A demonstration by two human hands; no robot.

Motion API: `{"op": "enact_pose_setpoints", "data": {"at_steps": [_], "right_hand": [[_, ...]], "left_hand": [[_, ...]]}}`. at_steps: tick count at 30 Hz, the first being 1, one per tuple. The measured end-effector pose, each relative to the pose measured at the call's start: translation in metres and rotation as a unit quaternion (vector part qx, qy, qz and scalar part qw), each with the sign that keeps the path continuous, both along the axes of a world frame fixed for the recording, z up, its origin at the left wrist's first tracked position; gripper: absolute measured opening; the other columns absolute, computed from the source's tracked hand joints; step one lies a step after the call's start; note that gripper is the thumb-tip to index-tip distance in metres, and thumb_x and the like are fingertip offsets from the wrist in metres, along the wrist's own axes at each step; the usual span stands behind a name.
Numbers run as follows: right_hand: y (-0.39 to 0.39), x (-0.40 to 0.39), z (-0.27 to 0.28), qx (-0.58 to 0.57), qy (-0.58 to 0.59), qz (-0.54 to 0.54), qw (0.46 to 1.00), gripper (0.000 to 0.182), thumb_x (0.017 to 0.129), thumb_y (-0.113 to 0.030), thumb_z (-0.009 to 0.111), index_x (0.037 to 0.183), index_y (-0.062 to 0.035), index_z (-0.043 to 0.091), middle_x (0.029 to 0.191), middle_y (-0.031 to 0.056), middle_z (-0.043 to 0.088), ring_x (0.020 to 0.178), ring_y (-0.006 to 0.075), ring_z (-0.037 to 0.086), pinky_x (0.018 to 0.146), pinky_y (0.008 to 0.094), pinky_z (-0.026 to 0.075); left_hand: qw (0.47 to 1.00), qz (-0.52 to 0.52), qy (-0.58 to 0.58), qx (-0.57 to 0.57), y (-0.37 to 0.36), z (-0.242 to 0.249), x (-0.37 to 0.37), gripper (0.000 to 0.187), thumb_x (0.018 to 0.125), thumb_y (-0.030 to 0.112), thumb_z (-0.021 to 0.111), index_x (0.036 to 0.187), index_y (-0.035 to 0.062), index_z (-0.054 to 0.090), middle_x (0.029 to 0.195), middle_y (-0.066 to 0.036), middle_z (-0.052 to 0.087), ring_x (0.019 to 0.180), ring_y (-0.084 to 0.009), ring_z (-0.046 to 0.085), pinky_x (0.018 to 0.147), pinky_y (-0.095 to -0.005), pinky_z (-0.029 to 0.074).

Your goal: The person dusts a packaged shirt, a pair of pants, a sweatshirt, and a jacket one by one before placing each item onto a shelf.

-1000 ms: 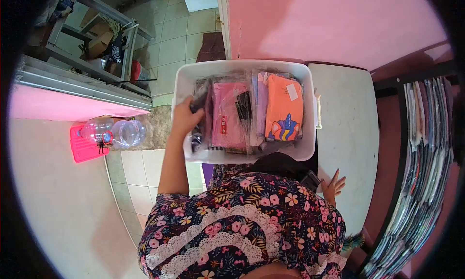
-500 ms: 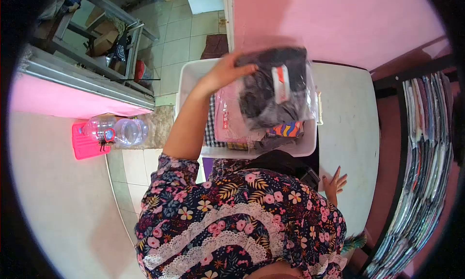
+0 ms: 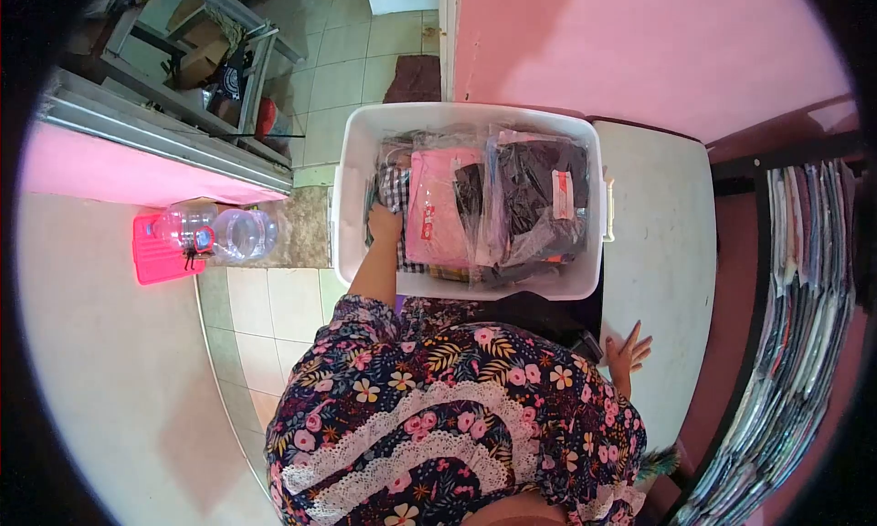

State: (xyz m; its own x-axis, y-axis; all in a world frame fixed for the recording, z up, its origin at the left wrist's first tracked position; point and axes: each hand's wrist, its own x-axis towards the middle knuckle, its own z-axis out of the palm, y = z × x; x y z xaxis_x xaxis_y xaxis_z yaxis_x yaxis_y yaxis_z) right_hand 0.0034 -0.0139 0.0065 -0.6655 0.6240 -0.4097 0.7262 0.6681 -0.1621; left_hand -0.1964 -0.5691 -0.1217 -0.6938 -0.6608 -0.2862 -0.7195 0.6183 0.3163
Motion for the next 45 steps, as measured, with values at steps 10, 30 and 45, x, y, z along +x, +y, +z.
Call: {"op": "enact_pose_setpoints", "data": {"at_steps": [10, 30, 45], "right_hand": [[0.015, 0.005, -0.007, 0.028, -0.017, 0.007, 0.999, 0.094, 0.074, -0.043, 0.069, 0.144, -0.0405, 0.006, 0.15, 0.0163, -0.012, 0.136, 0.0436, -0.01, 0.101, 0.0668, 0.004], [0.033, 0.012, -0.003, 0.013, 0.006, 0.007, 1.0, 0.095, 0.072, -0.04, 0.071, 0.144, -0.0399, 0.008, 0.15, 0.016, -0.012, 0.136, 0.0433, -0.009, 0.101, 0.0669, 0.003], [0.058, 0.022, -0.007, 0.023, -0.004, 0.006, 1.0, 0.096, 0.071, -0.042, 0.071, 0.143, -0.0418, 0.008, 0.15, 0.016, -0.012, 0.137, 0.0428, -0.008, 0.102, 0.0669, 0.004]], "left_hand": [[0.98, -0.081, 0.082, 0.162, -0.001, 0.023, 0.009, 0.06, 0.063, 0.027, 0.072, 0.11, -0.0042, 0.051, 0.104, -0.025, 0.061, 0.1, -0.0384, 0.058, 0.087, -0.0407, 0.046], [0.906, -0.267, 0.288, 0.155, 0.024, 0.327, 0.015, 0.037, 0.064, 0.009, 0.062, 0.099, -0.0003, 0.052, 0.089, -0.015, 0.062, 0.081, -0.0285, 0.06, 0.076, -0.0368, 0.046], [0.832, -0.173, 0.166, 0.5, 0.198, 0.163, -0.027, 0.082, 0.077, 0.024, 0.068, 0.139, 0.0009, 0.02, 0.131, -0.017, 0.043, 0.116, -0.0243, 0.045, 0.097, -0.0335, 0.036]]}}
